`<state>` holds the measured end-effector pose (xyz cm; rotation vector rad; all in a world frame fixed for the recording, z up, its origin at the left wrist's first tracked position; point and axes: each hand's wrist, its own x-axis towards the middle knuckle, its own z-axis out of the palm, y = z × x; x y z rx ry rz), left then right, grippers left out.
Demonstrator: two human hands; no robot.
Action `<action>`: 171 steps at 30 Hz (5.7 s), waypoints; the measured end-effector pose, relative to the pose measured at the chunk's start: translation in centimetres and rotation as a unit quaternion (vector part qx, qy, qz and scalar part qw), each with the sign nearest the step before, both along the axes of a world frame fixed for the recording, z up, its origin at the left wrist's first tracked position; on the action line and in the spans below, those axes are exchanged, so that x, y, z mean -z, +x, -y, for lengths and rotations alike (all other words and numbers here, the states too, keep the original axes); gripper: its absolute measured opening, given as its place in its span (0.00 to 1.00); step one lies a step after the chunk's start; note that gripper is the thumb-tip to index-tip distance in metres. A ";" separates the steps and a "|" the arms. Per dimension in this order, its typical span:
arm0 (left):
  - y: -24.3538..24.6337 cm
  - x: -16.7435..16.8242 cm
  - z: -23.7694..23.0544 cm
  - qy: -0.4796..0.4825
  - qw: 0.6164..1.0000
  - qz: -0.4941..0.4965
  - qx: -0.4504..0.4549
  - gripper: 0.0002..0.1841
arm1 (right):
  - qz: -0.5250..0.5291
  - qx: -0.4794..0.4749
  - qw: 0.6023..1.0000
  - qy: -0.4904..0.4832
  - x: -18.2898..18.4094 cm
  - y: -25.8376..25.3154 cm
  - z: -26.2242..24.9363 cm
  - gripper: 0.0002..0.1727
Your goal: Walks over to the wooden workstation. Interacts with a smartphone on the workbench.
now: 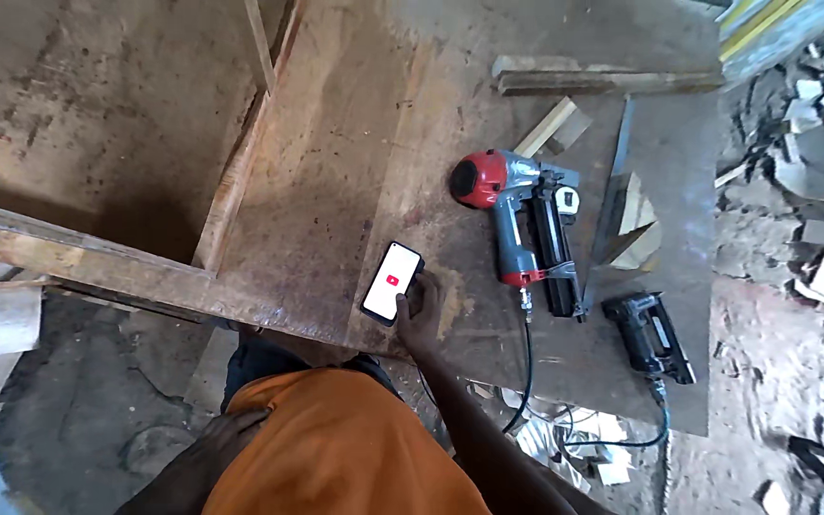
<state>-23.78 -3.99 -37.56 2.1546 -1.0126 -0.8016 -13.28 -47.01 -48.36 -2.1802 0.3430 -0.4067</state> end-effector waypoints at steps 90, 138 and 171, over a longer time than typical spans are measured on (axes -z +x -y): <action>-3.2 5.8 -3.3 0.041 0.996 -0.073 -0.038 0.40 | 0.022 -0.004 1.000 -0.009 0.2 0.0 0.1 0.27; -2.3 4.5 -2.0 0.063 0.995 -0.060 -0.056 0.34 | -0.041 0.028 0.997 -0.056 0.1 0.9 -0.4 0.44; -5.4 7.7 -2.1 0.083 0.996 -0.013 -0.015 0.66 | 0.011 -0.045 0.999 -0.003 0.9 -1.2 0.8 0.30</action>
